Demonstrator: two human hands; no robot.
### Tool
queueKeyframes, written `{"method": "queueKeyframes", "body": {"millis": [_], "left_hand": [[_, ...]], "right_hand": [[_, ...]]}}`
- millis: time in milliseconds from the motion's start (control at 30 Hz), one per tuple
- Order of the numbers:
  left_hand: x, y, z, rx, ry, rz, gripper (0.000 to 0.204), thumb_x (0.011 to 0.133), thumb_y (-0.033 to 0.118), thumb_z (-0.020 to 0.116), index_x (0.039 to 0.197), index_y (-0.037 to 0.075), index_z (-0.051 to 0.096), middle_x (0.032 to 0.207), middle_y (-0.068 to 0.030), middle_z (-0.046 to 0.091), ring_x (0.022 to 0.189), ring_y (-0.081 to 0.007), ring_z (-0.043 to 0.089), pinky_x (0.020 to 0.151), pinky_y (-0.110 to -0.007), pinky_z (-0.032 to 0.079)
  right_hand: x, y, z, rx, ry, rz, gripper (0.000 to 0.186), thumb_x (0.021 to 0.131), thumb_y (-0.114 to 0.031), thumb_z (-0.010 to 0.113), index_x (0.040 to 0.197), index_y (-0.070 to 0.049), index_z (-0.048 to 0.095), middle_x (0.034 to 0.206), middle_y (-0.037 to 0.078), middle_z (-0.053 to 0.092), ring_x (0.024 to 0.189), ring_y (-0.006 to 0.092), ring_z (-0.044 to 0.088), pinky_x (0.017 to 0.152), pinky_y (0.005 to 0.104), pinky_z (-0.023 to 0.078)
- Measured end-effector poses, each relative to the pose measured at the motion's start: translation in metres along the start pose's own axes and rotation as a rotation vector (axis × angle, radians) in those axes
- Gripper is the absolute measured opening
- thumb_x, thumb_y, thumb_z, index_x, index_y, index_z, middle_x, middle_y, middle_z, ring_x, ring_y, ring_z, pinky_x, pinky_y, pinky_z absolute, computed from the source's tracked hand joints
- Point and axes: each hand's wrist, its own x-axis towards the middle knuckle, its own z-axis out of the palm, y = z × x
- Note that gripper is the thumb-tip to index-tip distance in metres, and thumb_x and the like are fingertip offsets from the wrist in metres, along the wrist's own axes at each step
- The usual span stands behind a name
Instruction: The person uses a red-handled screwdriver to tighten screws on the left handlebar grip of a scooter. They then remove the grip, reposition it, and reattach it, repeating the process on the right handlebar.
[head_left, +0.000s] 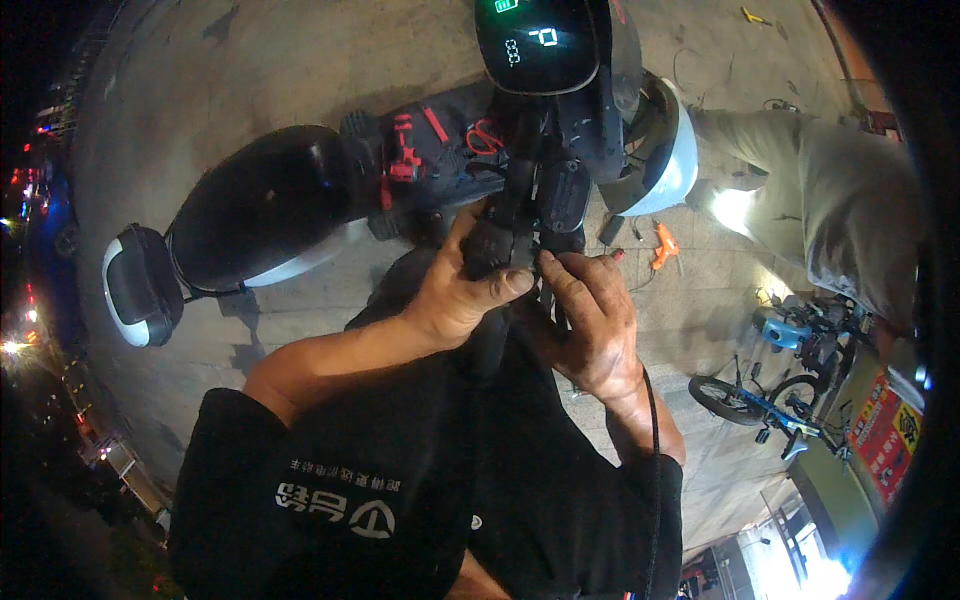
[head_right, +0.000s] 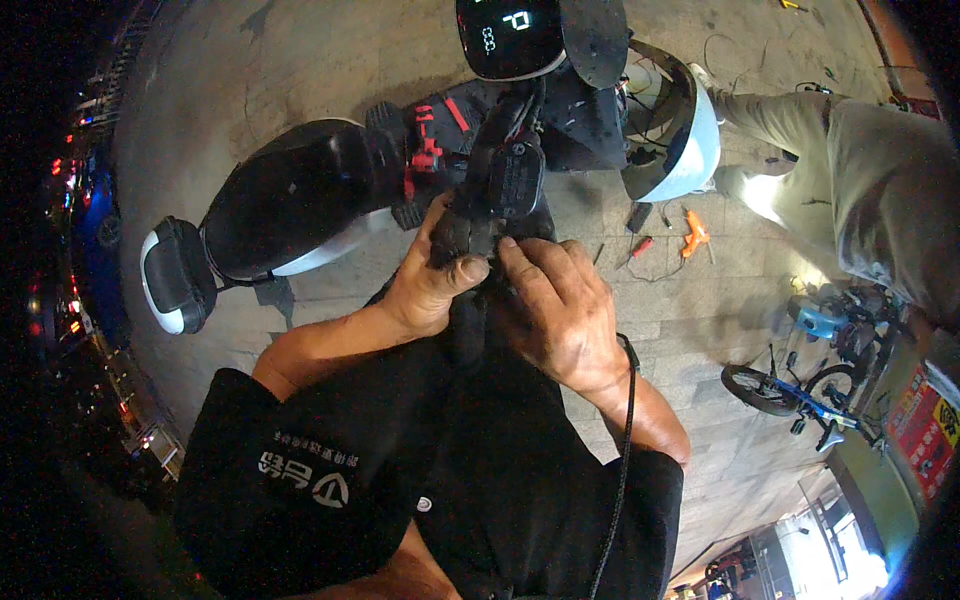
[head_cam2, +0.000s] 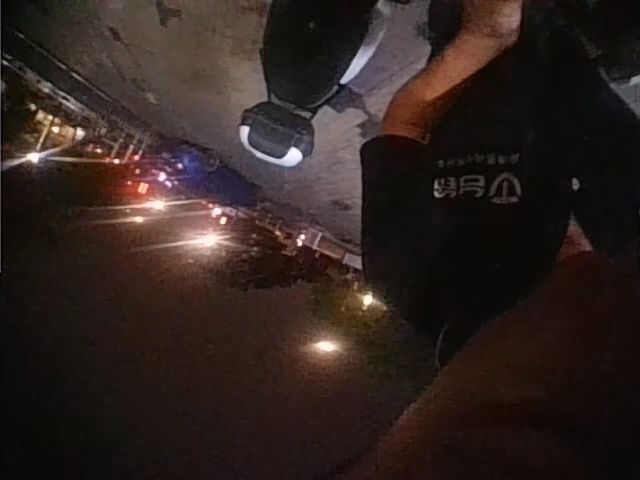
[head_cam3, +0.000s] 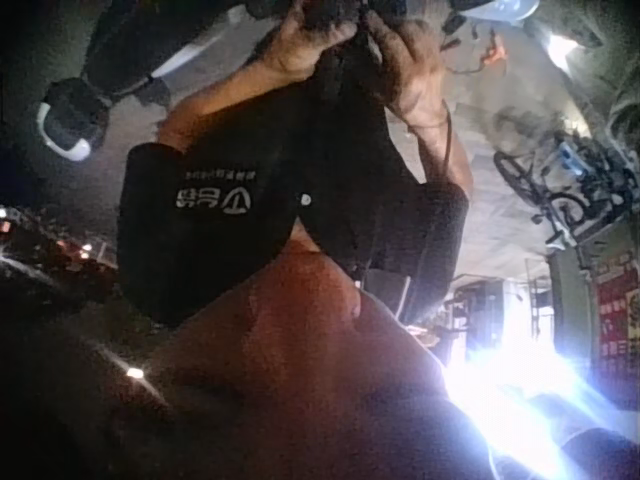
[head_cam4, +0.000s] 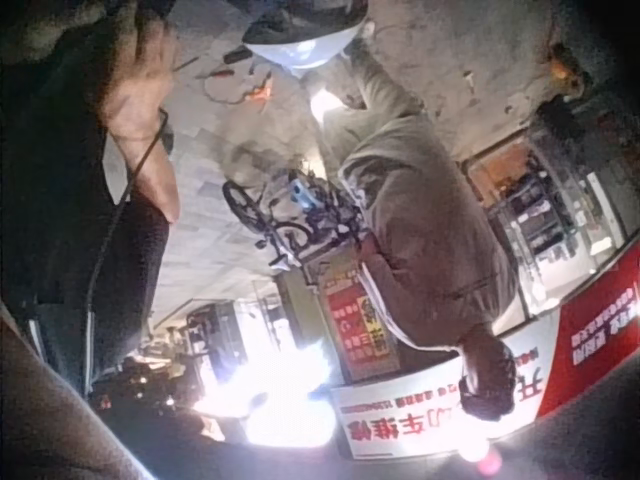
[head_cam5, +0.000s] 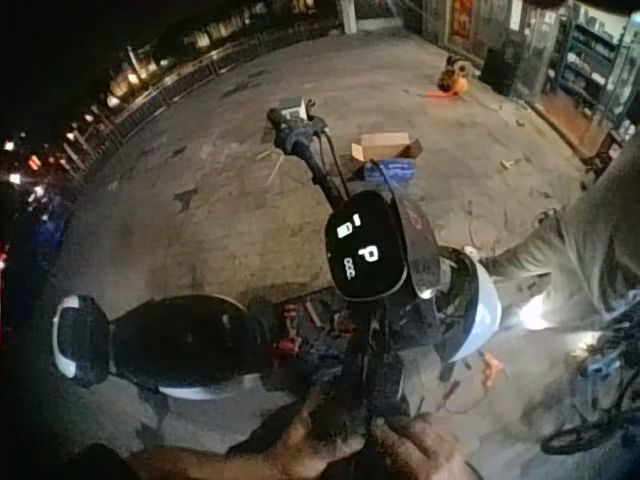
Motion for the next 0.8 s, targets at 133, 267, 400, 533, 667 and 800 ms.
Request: {"method": "queueKeyframes", "body": {"millis": [133,267,400,533,667,800], "left_hand": [[-0.003,-0.005,-0.004,0.049,-0.017,0.022,0.074,0.083,0.029,0.077,0.140,0.010,0.033,0.119,-0.0042,0.052,0.109,-0.0143,0.052,0.097,-0.033,0.044],[-0.003,-0.004,-0.002,-0.111,0.000,0.044,0.062,0.091,0.039,0.065,0.136,0.007,0.036,0.118,-0.0053,0.054,0.106,-0.0137,0.052,0.096,-0.032,0.043],[-0.003,-0.003,0.002,-0.007,0.082,0.022,0.054,0.094,0.041,0.059,0.128,0.005,0.040,0.115,-0.0064,0.055,0.104,-0.0140,0.052,0.095,-0.031,0.043],[-0.006,-0.003,-0.007,0.062,0.053,-0.047,0.053,0.095,0.036,0.057,0.134,0.006,0.037,0.122,-0.0070,0.053,0.113,-0.0179,0.052,0.101,-0.036,0.041],[-0.007,-0.002,0.005,0.155,0.148,0.059,0.045,0.094,0.035,0.061,0.121,0.005,0.044,0.108,-0.0045,0.054,0.098,-0.0131,0.051,0.091,-0.030,0.042],[-0.007,0.000,0.007,0.280,0.189,0.102,0.044,0.093,0.032,0.063,0.121,0.005,0.044,0.107,-0.0046,0.053,0.098,-0.0130,0.050,0.091,-0.029,0.042]], "right_hand": [[0.007,0.005,-0.006,0.014,-0.060,-0.043,0.067,0.060,-0.003,0.077,0.124,-0.001,0.057,0.104,0.015,0.059,0.085,0.0341,0.058,0.072,0.0404,0.050],[0.010,-0.003,-0.012,-0.017,-0.184,0.030,0.071,0.060,-0.005,0.076,0.127,0.000,0.054,0.097,0.014,0.058,0.083,0.0336,0.058,0.071,0.0406,0.050],[0.010,0.003,-0.013,0.047,-0.209,-0.044,0.070,0.062,-0.007,0.075,0.127,0.004,0.052,0.093,0.014,0.056,0.080,0.0328,0.058,0.069,0.0396,0.050],[0.015,0.007,-0.015,0.060,-0.250,-0.108,0.066,0.065,-0.005,0.072,0.126,0.007,0.051,0.090,0.015,0.055,0.077,0.0332,0.058,0.067,0.0398,0.050],[0.017,0.008,-0.016,0.025,-0.227,-0.126,0.061,0.067,-0.002,0.068,0.125,0.007,0.052,0.088,0.015,0.054,0.074,0.0332,0.058,0.065,0.0399,0.050],[0.014,0.000,-0.016,-0.038,-0.237,-0.124,0.058,0.069,-0.001,0.066,0.125,0.008,0.051,0.087,0.015,0.054,0.073,0.0323,0.059,0.064,0.0392,0.050]]}}
